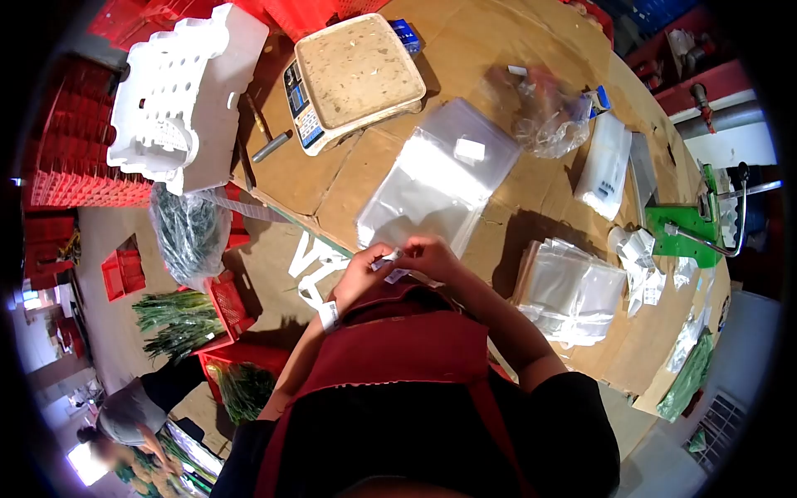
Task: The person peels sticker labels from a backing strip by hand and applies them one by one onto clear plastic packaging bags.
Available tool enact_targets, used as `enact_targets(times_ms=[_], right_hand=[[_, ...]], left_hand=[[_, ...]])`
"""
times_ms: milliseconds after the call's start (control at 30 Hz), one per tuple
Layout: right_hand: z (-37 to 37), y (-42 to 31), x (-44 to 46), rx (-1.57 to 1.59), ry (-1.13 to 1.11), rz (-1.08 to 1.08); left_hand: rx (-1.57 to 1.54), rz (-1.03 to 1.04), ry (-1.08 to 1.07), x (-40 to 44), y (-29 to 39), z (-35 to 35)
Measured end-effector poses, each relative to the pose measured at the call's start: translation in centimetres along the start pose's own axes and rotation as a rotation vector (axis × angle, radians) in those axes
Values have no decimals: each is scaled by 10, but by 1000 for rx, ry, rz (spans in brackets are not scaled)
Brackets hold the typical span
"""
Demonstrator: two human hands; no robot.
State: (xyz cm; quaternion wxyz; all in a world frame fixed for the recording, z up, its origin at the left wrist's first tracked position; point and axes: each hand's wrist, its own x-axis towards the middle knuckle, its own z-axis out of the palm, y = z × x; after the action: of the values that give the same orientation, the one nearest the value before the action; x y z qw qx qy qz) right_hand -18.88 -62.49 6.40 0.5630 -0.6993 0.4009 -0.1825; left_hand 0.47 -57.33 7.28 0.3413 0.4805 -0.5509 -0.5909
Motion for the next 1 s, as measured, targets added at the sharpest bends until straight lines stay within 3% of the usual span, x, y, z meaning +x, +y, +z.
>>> enact_targets(times_ms=[100, 167, 200, 300, 333, 400, 433, 500, 567, 633, 667, 733, 767, 867, 900, 933, 967, 1000], right_hand=[[5, 18, 6, 215, 64, 123], [-6, 24, 16, -383, 437, -203], [-18, 24, 19, -789, 533, -218], [-27, 13, 12, -797, 617, -171], [-28, 11, 7, -688, 535, -241], [-26, 22, -2, -732, 453, -297], [-24, 31, -5, -772, 373, -352], [-24, 39, -4, -790, 346, -274], [-28, 44, 4, -605, 247, -127], [-47, 62, 8, -304, 524, -34], [-69, 50, 14, -134, 780, -125], [-80, 39, 14, 46, 1035, -206], [-74, 44, 8, -585, 1087, -135], [-46, -44, -9, -655, 456, -127], [-27, -50, -3, -440, 332, -137], [-11, -32, -1, -405, 360, -304], [-4, -28, -1, -488, 175, -250], [-2, -24, -1, -212, 103, -28]], left_hand=[[47, -16, 100, 2, -15, 0], [354, -157, 143, 0, -17, -5], [376, -114, 156, -2, -20, -6], [113, -194, 245, -7, -20, -3], [112, -197, 247, -7, -23, -1], [-189, 37, 322, -3, -27, 4], [-194, 38, 321, -4, -29, 2], [-15, 52, 207, -5, -20, -6], [43, -10, 197, -5, -18, -6], [103, -74, 196, -4, -14, -8], [141, -120, 205, -4, -10, -9], [178, -171, 208, -6, -9, -7], [159, -100, 195, -5, -12, -4], [74, 27, 130, 2, -7, 6], [16, 71, 97, 3, -3, 7], [41, 107, 74, 4, 2, 5], [44, 107, 82, 4, 4, 2], [37, 17, 40, 2, 5, -1]])
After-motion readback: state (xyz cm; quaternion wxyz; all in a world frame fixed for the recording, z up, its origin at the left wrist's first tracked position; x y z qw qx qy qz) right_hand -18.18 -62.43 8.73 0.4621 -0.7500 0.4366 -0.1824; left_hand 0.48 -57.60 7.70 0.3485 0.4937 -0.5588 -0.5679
